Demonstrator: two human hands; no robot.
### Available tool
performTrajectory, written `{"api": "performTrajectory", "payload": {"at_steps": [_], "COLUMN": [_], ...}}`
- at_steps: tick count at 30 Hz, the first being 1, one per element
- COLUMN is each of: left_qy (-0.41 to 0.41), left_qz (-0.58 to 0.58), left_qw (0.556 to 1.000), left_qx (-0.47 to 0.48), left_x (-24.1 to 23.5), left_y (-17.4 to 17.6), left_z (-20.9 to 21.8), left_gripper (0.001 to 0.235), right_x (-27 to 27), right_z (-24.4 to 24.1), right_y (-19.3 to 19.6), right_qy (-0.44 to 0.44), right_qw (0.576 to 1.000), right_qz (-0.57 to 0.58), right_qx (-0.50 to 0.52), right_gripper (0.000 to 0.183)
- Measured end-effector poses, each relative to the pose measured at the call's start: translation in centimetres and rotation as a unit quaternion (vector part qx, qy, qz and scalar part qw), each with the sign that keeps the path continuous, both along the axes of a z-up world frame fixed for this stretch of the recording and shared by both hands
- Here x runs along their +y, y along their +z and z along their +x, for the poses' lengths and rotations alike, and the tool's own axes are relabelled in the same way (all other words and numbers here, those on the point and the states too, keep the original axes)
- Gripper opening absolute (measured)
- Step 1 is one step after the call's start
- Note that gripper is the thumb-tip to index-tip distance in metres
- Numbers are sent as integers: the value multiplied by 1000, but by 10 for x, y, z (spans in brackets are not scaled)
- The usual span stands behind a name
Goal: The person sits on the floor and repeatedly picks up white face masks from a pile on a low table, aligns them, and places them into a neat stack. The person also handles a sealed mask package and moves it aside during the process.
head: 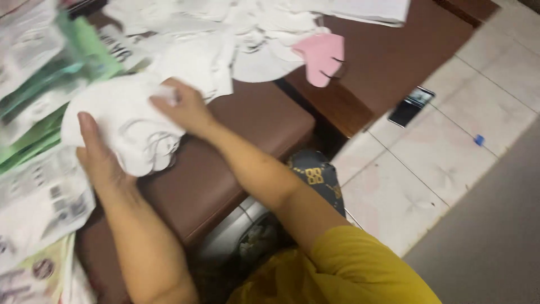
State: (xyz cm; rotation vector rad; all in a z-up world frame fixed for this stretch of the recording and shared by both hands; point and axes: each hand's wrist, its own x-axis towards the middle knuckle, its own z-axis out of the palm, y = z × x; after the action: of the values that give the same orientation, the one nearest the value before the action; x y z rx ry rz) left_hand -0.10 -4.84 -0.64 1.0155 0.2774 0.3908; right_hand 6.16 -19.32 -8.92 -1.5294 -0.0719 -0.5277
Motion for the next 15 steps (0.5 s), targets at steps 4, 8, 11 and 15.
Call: {"api": "performTrajectory", "payload": {"at_steps": [4, 8, 11, 15], "left_qy": [-43, -28, -44, -45], "left_qz": [148, 145, 102, 110], "left_qw": [985, 989, 992, 993], "left_qx": [-73, -33, -63, -26], "left_x": [11, 23, 25, 17], "left_y": [-35, -36, -33, -19], "left_z": [14, 16, 14, 5], "left_gripper": [56, 58, 58, 52], "right_x": [-11, -32, -50, -55], "right_z": [-21, 0, -1, 7], "right_y": [33, 12, 18, 12], "right_qy": [29, -97, -114, -84], "right_qw": [993, 972, 893, 868], "right_qz": [-71, -195, -420, -455], "right_qx": [87, 83, 119, 177], "right_gripper": [50, 30, 59, 75]}}
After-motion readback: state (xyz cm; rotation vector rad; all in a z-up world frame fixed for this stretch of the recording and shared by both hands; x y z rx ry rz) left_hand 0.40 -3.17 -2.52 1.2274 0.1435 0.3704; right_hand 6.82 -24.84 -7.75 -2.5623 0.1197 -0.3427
